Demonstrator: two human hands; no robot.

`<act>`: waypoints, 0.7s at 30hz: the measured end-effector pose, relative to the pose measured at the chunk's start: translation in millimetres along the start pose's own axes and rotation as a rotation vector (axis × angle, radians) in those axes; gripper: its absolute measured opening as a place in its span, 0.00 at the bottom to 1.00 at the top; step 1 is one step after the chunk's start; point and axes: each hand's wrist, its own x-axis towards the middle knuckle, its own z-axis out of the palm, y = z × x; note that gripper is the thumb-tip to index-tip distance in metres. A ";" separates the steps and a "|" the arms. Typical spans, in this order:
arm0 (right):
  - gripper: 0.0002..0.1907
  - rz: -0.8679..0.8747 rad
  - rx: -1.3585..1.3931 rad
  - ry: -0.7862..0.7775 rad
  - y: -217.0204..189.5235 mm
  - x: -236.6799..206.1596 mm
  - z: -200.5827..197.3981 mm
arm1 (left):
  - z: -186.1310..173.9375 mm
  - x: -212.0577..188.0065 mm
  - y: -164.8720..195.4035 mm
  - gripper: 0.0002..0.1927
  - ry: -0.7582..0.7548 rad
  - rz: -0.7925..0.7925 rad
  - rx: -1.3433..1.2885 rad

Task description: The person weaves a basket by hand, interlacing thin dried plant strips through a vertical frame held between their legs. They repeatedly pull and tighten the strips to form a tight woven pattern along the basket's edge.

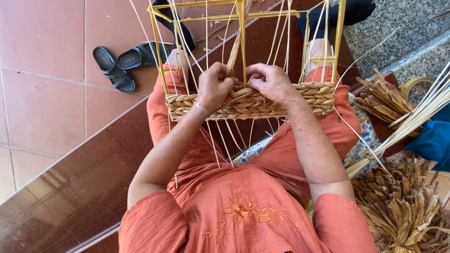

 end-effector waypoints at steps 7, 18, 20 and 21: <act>0.24 -0.112 -0.114 0.104 -15.5 -15.7 5.9 | -0.3 -52.0 -44.1 0.05 0.082 0.477 0.232; 0.04 -0.425 -0.045 0.758 40.2 -61.2 -34.3 | -11.3 -38.5 -48.8 0.10 -0.263 0.025 -0.518; 0.08 -0.305 -0.405 1.106 55.7 -69.2 -58.8 | -3.7 -41.3 -47.0 0.08 -0.143 0.056 -0.312; 0.11 -0.330 -0.425 1.089 61.7 -74.6 -62.8 | -2.2 -43.2 -46.5 0.09 -0.059 0.122 -0.276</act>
